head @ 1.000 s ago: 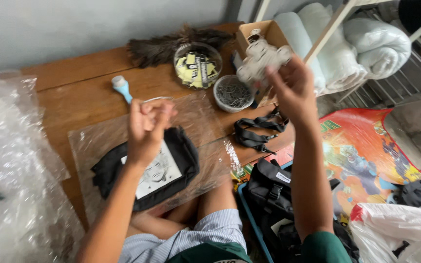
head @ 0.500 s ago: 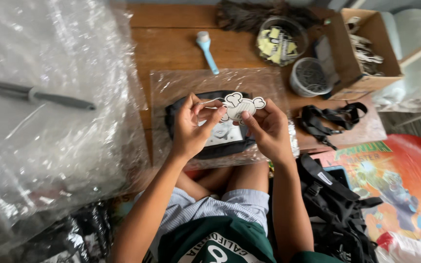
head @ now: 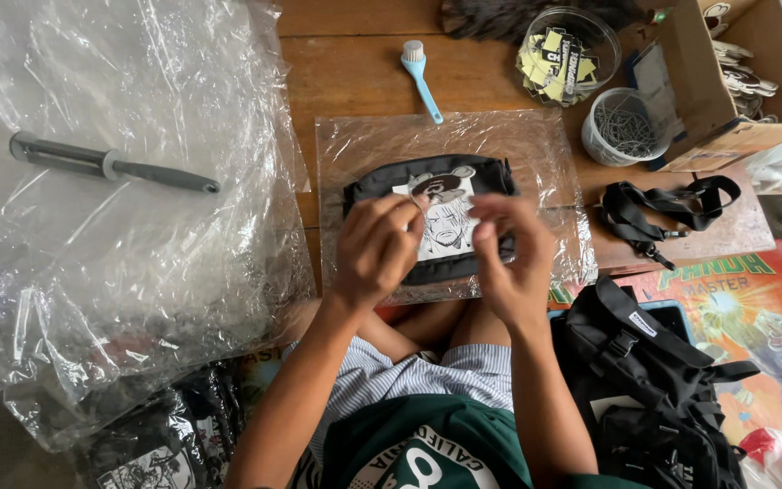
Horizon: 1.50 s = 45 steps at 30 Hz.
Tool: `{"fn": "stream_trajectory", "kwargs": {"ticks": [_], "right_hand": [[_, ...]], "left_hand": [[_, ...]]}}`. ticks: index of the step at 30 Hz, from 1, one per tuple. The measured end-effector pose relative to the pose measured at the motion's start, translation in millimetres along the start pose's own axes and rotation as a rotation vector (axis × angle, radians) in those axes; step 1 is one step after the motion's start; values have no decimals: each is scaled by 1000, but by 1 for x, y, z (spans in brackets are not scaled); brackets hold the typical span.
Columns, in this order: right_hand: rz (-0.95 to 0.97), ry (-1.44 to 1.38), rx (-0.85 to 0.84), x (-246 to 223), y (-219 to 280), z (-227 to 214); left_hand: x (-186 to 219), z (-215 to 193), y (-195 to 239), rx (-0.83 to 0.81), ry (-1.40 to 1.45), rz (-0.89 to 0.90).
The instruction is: The person wipes a plastic sheet on a table with a duster, then places a black pouch on it. They attach a metal chain to a cartoon character keychain and connect it to the pouch's strap.
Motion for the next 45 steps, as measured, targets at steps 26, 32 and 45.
{"fn": "stream_trajectory", "kwargs": {"ticks": [26, 32, 45], "right_hand": [[438, -210, 89, 62, 30, 30], [398, -440, 276, 52, 12, 8], [-141, 137, -32, 9, -66, 10]], "left_hand": [[-1, 19, 25, -120, -85, 110], [-19, 18, 32, -80, -27, -203], [-82, 72, 72, -61, 636, -1269]]}}
Point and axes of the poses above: each hand's wrist, its own y-axis away from the middle knuckle, its own z-axis out of the palm, x = y × z, the point moved 5 cm from there along -y, towards the middle knuckle, and after that the axes turned 5 degrees about -y, right-handed, at the moved point
